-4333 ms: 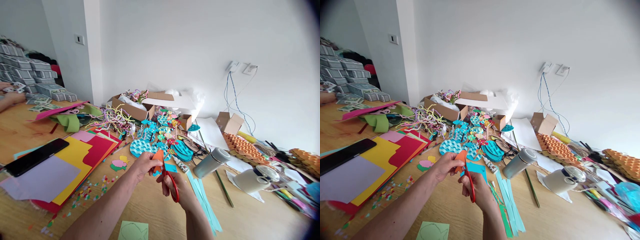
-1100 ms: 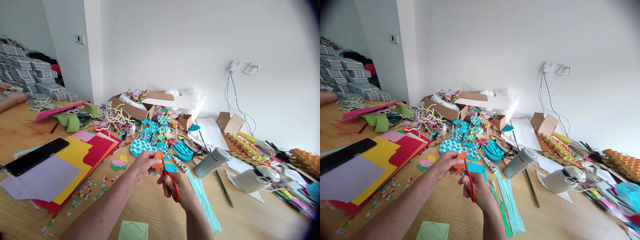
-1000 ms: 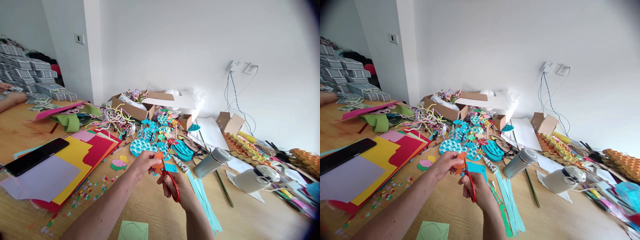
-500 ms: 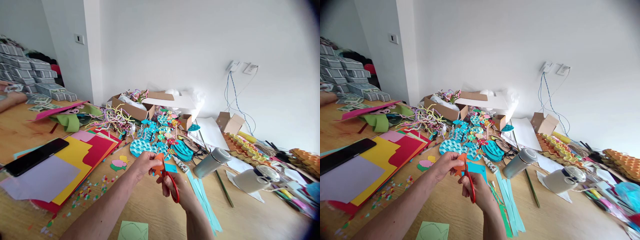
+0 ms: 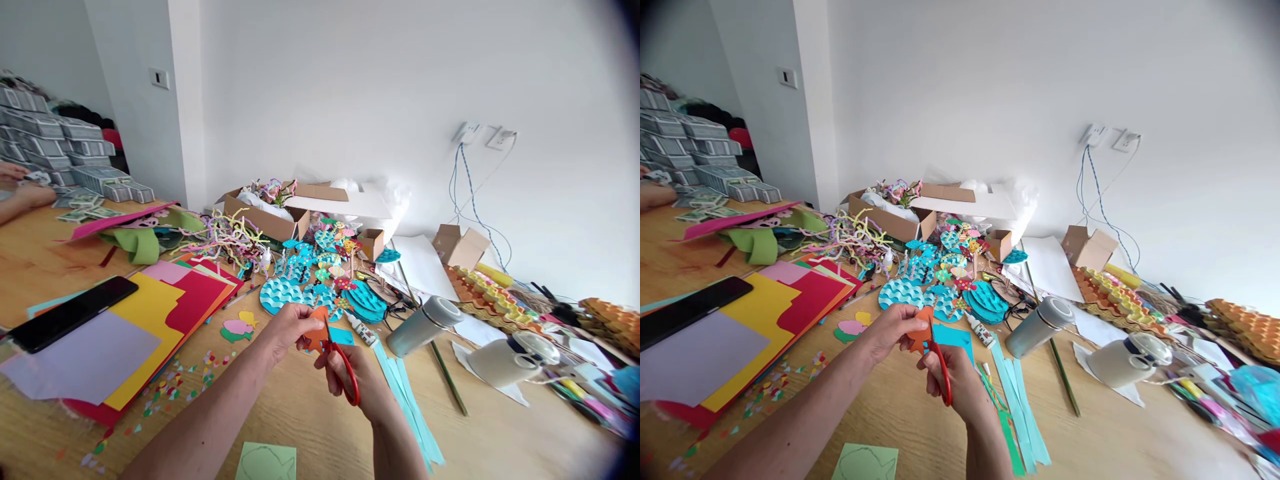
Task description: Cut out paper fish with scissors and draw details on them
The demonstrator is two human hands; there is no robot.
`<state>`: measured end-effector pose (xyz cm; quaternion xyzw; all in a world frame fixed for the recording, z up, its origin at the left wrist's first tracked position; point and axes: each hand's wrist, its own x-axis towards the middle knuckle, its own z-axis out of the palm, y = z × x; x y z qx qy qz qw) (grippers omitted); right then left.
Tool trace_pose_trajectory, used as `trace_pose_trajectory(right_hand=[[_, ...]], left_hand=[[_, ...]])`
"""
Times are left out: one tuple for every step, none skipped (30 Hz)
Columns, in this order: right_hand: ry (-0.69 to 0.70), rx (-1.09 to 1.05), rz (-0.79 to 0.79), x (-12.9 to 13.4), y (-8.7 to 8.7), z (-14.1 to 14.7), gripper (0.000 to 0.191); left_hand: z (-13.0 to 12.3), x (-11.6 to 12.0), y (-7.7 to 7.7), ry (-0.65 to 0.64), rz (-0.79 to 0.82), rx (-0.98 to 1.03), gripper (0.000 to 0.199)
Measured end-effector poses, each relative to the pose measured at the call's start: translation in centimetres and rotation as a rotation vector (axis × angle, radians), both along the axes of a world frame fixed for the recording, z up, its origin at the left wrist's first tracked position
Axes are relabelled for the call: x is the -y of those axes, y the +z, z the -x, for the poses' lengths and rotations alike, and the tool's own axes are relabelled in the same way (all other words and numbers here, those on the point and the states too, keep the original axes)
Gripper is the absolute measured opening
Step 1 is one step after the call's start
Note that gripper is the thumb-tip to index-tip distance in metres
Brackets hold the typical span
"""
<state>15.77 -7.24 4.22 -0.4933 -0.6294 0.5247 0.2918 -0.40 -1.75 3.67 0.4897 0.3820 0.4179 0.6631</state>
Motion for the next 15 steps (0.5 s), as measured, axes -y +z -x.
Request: trace_pose_trajectory(right_hand=[[0.000, -0.001, -0.002, 0.00, 0.01, 0.01, 0.066], [0.000, -0.002, -0.003, 0.00, 0.01, 0.02, 0.066], [0.001, -0.002, -0.004, 0.00, 0.00, 0.02, 0.066], [0.002, -0.002, -0.004, -0.01, -0.03, 0.01, 0.066], [0.004, -0.001, -0.004, -0.01, -0.07, 0.00, 0.065], [0.006, 0.000, -0.002, -0.02, -0.10, -0.01, 0.065], [0.007, 0.001, 0.000, -0.02, -0.13, -0.03, 0.064], [0.010, 0.000, 0.002, -0.02, -0.16, -0.04, 0.064], [0.010, -0.002, 0.004, -0.01, -0.17, -0.05, 0.064], [0.010, -0.006, 0.006, 0.00, -0.16, -0.06, 0.064], [0.012, -0.009, 0.006, 0.01, -0.15, -0.07, 0.064], [0.014, -0.013, 0.003, 0.02, -0.14, -0.08, 0.065], [0.017, -0.015, -0.001, 0.03, -0.12, -0.09, 0.065], [0.021, -0.016, -0.004, 0.03, -0.11, -0.10, 0.065], [0.025, -0.016, -0.005, 0.02, -0.12, -0.11, 0.066]], left_hand=[[0.02, -0.01, 0.01, 0.003, 0.002, 0.004, 0.024], [0.04, -0.01, 0.01, 0.005, 0.002, 0.009, 0.024], [0.04, -0.01, 0.03, 0.007, 0.000, 0.013, 0.024], [0.04, -0.01, 0.04, 0.009, -0.003, 0.015, 0.024], [0.03, -0.02, 0.04, 0.011, -0.006, 0.015, 0.024], [0.02, -0.03, 0.04, 0.012, -0.009, 0.015, 0.024], [-0.01, -0.04, 0.03, 0.013, -0.011, 0.013, 0.025], [-0.03, -0.06, 0.02, 0.014, -0.012, 0.012, 0.025], [-0.05, -0.08, -0.01, 0.014, -0.012, 0.011, 0.025], [-0.06, -0.10, -0.04, 0.013, -0.013, 0.012, 0.025], [-0.07, -0.12, -0.07, 0.011, -0.014, 0.012, 0.025], [-0.07, -0.14, -0.10, 0.009, -0.014, 0.009, 0.024], [-0.07, -0.15, -0.12, 0.006, -0.017, 0.006, 0.024], [-0.06, -0.16, -0.14, 0.001, -0.019, 0.002, 0.024], [-0.05, -0.16, -0.15, -0.002, -0.022, 0.000, 0.024]])
